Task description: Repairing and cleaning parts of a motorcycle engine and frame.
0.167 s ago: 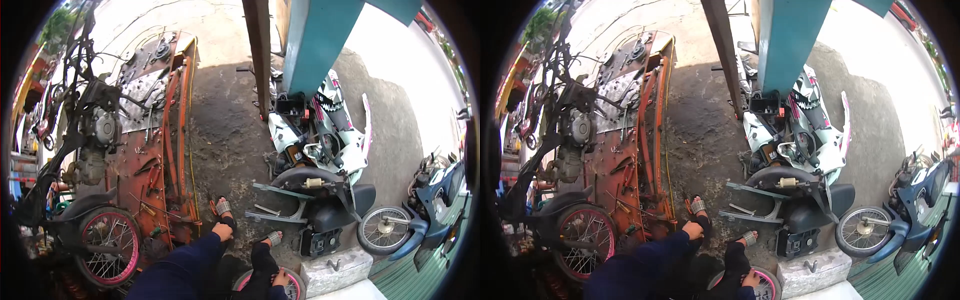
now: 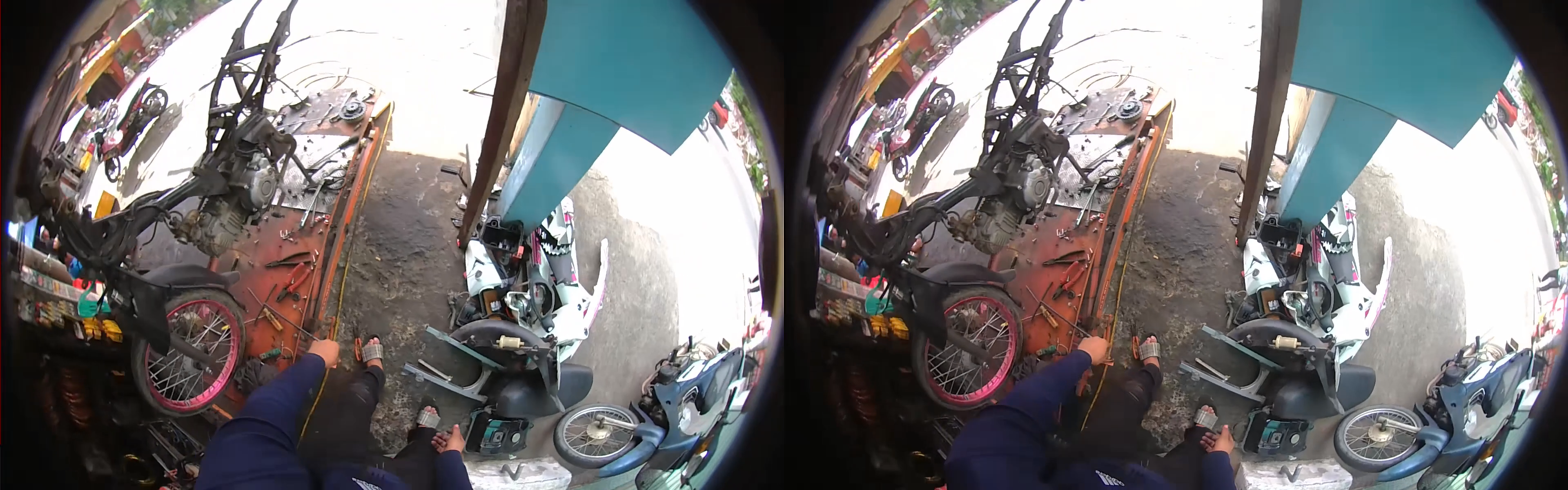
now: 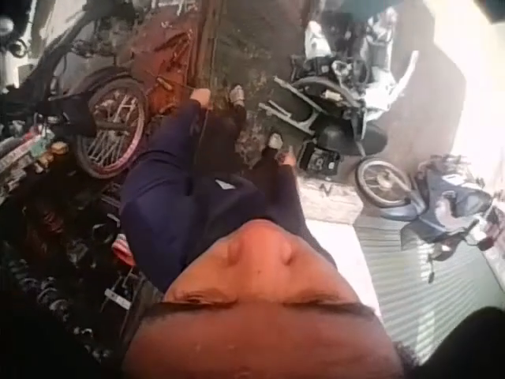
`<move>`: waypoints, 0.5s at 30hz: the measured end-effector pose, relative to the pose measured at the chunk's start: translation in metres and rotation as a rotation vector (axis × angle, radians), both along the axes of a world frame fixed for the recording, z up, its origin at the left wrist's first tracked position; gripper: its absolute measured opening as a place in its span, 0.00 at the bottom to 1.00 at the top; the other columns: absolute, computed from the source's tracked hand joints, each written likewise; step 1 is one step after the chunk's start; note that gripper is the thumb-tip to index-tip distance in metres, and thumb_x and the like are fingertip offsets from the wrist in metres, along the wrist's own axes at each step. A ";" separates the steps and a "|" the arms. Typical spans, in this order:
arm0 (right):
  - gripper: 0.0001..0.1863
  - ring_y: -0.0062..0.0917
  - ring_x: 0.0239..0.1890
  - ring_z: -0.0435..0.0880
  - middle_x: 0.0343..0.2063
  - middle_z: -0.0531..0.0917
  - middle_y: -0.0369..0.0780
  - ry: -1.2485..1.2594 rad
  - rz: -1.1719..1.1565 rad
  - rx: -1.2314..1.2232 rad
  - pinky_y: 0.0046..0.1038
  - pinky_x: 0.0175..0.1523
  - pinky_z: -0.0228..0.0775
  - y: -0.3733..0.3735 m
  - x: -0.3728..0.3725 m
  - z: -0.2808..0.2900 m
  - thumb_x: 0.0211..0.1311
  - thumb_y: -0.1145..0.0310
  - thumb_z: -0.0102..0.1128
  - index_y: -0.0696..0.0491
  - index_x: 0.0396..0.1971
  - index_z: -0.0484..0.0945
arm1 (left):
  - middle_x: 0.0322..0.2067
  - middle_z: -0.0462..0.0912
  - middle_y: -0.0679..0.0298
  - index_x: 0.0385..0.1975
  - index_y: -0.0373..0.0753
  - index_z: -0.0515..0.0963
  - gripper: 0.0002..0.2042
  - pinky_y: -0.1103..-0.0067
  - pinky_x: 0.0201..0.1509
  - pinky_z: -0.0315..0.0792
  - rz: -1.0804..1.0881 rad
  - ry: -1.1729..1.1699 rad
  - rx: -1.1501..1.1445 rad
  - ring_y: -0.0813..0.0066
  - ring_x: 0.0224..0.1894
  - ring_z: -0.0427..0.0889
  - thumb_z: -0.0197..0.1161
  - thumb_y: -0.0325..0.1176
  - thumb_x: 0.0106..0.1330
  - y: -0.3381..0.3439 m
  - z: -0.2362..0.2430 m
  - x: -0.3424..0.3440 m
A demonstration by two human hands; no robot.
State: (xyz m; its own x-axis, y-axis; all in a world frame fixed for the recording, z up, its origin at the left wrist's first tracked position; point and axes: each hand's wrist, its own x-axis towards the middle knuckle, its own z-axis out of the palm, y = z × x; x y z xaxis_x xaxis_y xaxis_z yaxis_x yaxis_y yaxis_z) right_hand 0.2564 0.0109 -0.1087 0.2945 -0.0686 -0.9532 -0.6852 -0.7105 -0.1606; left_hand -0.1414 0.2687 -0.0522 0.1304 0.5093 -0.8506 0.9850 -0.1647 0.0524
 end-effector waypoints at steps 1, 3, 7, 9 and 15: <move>0.26 0.36 0.19 0.81 0.24 0.81 0.49 0.016 0.051 0.058 0.38 0.25 0.78 0.022 -0.001 -0.002 0.67 0.45 0.54 0.55 0.46 0.69 | 0.32 0.86 0.56 0.30 0.34 0.83 0.19 0.61 0.43 0.76 0.293 0.027 0.109 0.56 0.37 0.85 0.64 0.48 0.65 -0.007 0.018 -0.019; 0.26 0.37 0.21 0.81 0.26 0.81 0.50 0.106 0.232 0.317 0.40 0.27 0.78 0.045 0.023 -0.002 0.67 0.45 0.54 0.55 0.46 0.69 | 0.31 0.85 0.55 0.30 0.34 0.83 0.18 0.61 0.43 0.75 0.569 -0.132 0.218 0.55 0.37 0.84 0.65 0.47 0.64 -0.038 0.063 -0.016; 0.26 0.39 0.22 0.82 0.25 0.81 0.49 0.094 0.466 0.437 0.41 0.28 0.78 0.065 0.072 0.029 0.66 0.45 0.56 0.54 0.48 0.70 | 0.29 0.84 0.55 0.33 0.34 0.82 0.12 0.66 0.41 0.75 1.073 -0.410 0.321 0.62 0.32 0.84 0.67 0.39 0.63 -0.179 0.095 -0.015; 0.26 0.40 0.23 0.83 0.25 0.81 0.49 -0.032 0.656 0.403 0.42 0.29 0.79 0.069 0.103 0.037 0.65 0.46 0.58 0.55 0.47 0.72 | 0.28 0.86 0.56 0.32 0.35 0.84 0.12 0.70 0.39 0.76 1.183 -0.357 0.261 0.65 0.27 0.85 0.68 0.40 0.61 -0.264 0.093 0.011; 0.22 0.36 0.25 0.87 0.30 0.85 0.52 -0.622 2.019 0.246 0.36 0.27 0.79 0.085 0.180 0.066 0.58 0.58 0.65 0.63 0.42 0.80 | 0.34 0.87 0.54 0.43 0.39 0.84 0.14 0.69 0.50 0.77 1.227 -0.162 0.272 0.59 0.39 0.86 0.64 0.38 0.61 -0.525 -0.001 0.076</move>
State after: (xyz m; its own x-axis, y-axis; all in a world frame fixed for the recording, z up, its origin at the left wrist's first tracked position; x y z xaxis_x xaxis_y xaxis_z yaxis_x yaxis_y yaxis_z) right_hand 0.4361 0.0957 -0.0432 -0.0140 0.7477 -0.6639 0.9701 -0.1507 -0.1902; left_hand -0.0652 -0.2565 -0.0528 -0.4575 0.5238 -0.7186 0.4829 0.8249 0.2938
